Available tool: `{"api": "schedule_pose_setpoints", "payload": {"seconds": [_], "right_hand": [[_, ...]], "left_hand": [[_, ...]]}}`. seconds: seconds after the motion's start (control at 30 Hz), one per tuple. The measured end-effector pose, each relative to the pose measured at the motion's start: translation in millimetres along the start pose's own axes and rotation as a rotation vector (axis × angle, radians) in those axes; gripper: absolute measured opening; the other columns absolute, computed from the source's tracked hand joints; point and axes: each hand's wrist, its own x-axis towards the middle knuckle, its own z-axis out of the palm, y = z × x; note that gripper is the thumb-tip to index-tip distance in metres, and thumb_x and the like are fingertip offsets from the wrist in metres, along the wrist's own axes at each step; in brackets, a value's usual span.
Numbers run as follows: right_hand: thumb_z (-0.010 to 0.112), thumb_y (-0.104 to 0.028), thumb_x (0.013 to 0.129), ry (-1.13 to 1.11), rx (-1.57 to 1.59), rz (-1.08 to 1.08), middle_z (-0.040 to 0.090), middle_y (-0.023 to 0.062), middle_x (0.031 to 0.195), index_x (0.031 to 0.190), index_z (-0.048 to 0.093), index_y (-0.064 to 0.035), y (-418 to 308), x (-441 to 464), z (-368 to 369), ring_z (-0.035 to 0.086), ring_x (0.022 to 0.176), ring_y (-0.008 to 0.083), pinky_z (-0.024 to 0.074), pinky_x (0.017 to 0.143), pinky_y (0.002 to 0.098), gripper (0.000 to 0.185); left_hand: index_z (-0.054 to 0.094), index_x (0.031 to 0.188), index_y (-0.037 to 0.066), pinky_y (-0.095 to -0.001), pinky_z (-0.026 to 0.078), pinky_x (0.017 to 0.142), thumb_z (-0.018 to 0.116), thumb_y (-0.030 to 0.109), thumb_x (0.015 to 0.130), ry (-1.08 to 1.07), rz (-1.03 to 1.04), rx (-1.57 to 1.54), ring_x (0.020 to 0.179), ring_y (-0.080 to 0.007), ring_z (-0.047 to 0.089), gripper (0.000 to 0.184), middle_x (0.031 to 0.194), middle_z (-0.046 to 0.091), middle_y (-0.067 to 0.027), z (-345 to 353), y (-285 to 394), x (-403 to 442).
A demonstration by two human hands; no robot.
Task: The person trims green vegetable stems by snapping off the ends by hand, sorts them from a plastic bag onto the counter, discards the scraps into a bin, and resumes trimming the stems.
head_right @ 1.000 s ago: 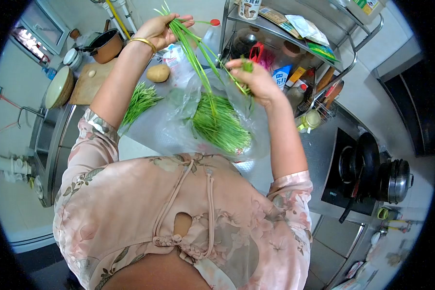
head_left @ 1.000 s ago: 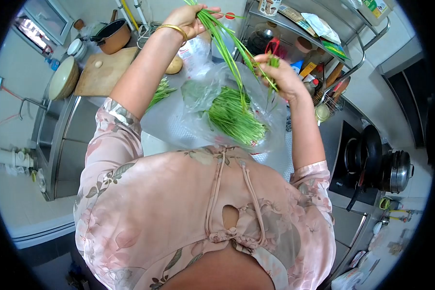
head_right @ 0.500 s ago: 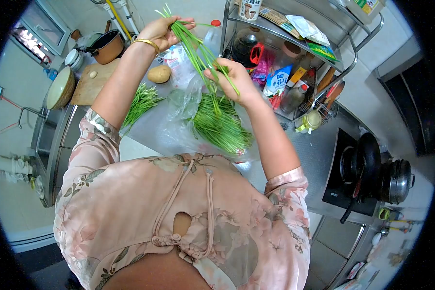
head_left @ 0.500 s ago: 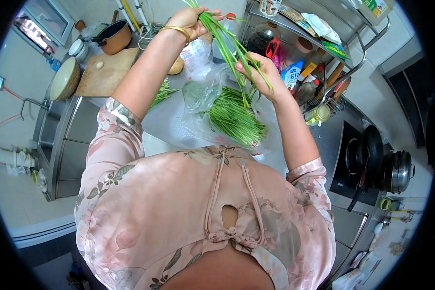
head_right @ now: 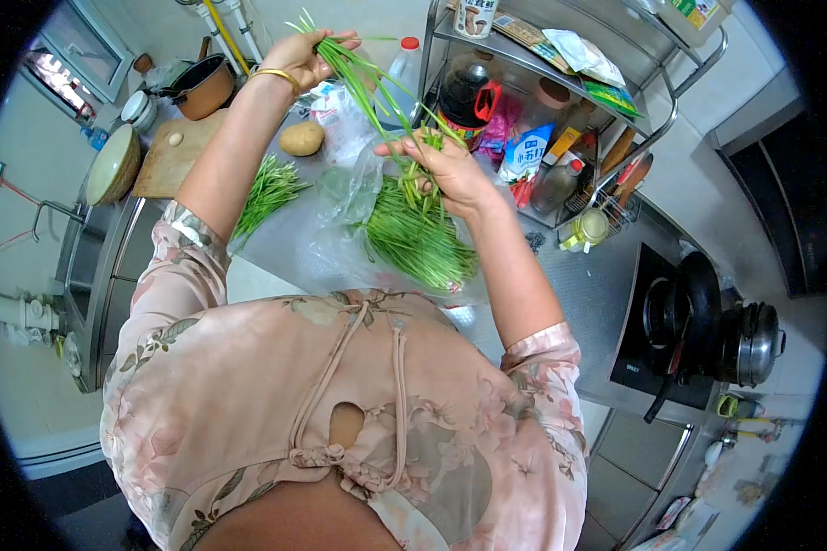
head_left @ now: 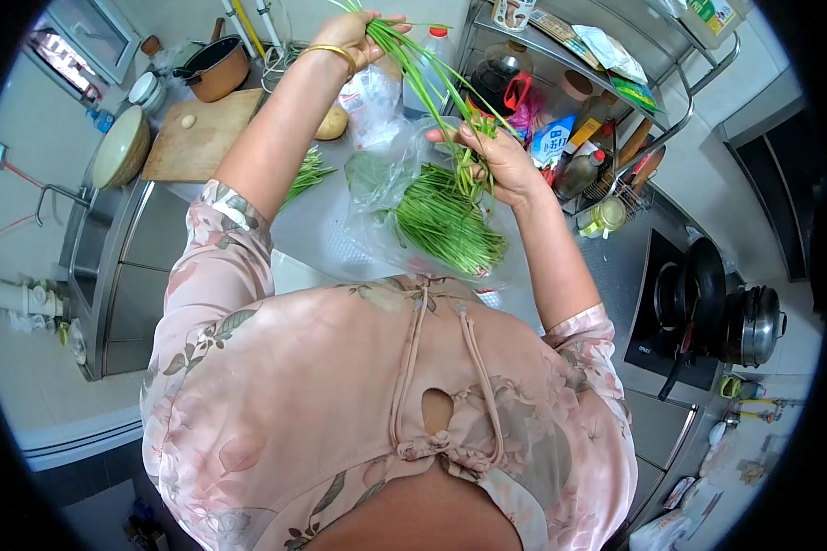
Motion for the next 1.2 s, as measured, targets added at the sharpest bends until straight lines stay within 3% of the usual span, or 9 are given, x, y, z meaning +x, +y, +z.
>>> {"api": "schedule_pose_setpoints", "payload": {"seconds": [0.27, 0.37, 0.47, 0.6, 0.63, 0.67, 0.93, 1.13, 1.2], "right_hand": [[0.053, -0.027, 0.085, -0.096, 0.037, 0.115, 0.048, -0.0039, 0.066, 0.095, 0.053, -0.0067, 9, 6, 4, 0.039, 0.05, 0.002, 0.0282, 0.041, 0.0149, 0.023], [0.054, -0.026, 0.084, -0.038, -0.173, 0.145, 0.048, -0.004, 0.065, 0.09, 0.057, -0.0055, 16, 2, 5, 0.039, 0.052, 0.0027, 0.0301, 0.044, 0.0169, 0.022], [0.054, -0.026, 0.084, 0.017, -0.303, 0.053, 0.047, -0.0044, 0.066, 0.083, 0.059, -0.0064, 24, -2, 9, 0.042, 0.057, 0.0051, 0.0342, 0.05, 0.0207, 0.02], [0.055, -0.01, 0.078, 0.345, -0.883, -0.711, 0.052, 0.0092, 0.067, 0.08, 0.055, -0.0026, 39, -6, 19, 0.053, 0.063, 0.0233, 0.0394, 0.055, 0.0292, 0.008], [0.055, 0.002, 0.068, 0.394, -0.957, -0.837, 0.052, 0.0141, 0.071, 0.082, 0.054, -0.0023, 39, -7, 19, 0.052, 0.065, 0.0307, 0.0406, 0.056, 0.0319, 0.014], [0.056, 0.004, 0.065, 0.431, -1.0, -0.872, 0.052, 0.0134, 0.071, 0.082, 0.054, -0.0029, 41, -9, 20, 0.052, 0.065, 0.0305, 0.0409, 0.055, 0.0326, 0.019], [0.058, 0.011, 0.049, 0.39, -1.107, -1.046, 0.054, 0.0101, 0.072, 0.084, 0.053, -0.0042, 37, -35, 31, 0.054, 0.066, 0.028, 0.0434, 0.054, 0.0342, 0.038], [0.057, 0.007, 0.057, 0.666, -1.094, -1.093, 0.056, 0.0108, 0.072, 0.08, 0.056, -0.003, 9, -49, 38, 0.055, 0.063, 0.0254, 0.0436, 0.055, 0.0315, 0.025], [0.056, 0.0, 0.074, 0.779, -1.033, -1.1, 0.055, 0.012, 0.071, 0.079, 0.056, -0.0013, -1, -52, 35, 0.053, 0.062, 0.0239, 0.0422, 0.056, 0.0289, 0.005]], "left_hand": [[0.02, 0.12, -0.006, -0.0306, 0.055, 0.059, 0.025, 0.011, 0.091, -0.051, 0.006, 0.046, 0.09, -0.0337, 0.058, 0.033, 0.107, 0.051, -0.0239, -14, -1, 8], [0.037, 0.105, -0.006, -0.0271, 0.056, 0.058, 0.025, 0.018, 0.093, 0.014, 0.049, 0.122, 0.096, -0.0297, 0.056, 0.028, 0.108, 0.052, -0.0205, -12, 0, 6], [0.039, 0.103, -0.005, -0.0261, 0.056, 0.059, 0.025, 0.018, 0.093, 0.083, 0.071, 0.175, 0.096, -0.028, 0.056, 0.029, 0.107, 0.053, -0.0197, -3, 2, -5], [0.034, 0.107, -0.005, -0.0284, 0.055, 0.06, 0.025, 0.016, 0.093, 0.041, 0.046, 0.123, 0.093, -0.0298, 0.057, 0.027, 0.106, 0.053, -0.0211, -19, -7, 13], [0.028, 0.113, -0.004, -0.0301, 0.054, 0.06, 0.025, 0.014, 0.092, 0.026, 0.041, 0.109, 0.092, -0.0317, 0.057, 0.028, 0.106, 0.053, -0.0225, -22, -11, 16], [0.022, 0.119, -0.004, -0.0318, 0.053, 0.06, 0.026, 0.012, 0.092, 0.012, 0.037, 0.094, 0.09, -0.0335, 0.058, 0.032, 0.105, 0.052, -0.024, -25, -14, 20], [0.038, 0.097, -0.005, -0.0361, 0.053, 0.073, 0.026, 0.015, 0.093, 0.087, 0.026, 0.119, 0.088, -0.0305, 0.059, 0.024, 0.102, 0.054, -0.0221, 17, -33, -8], [0.04, 0.093, -0.003, -0.0333, 0.054, 0.063, 0.029, 0.014, 0.092, 0.059, 0.08, 0.144, 0.086, -0.0298, 0.06, 0.021, 0.101, 0.055, -0.0227, 33, -42, -12], [0.04, 0.093, -0.003, -0.033, 0.054, 0.063, 0.029, 0.014, 0.092, 0.068, 0.109, 0.115, 0.086, -0.0298, 0.06, 0.02, 0.101, 0.056, -0.0224, 31, -42, -7]]}}
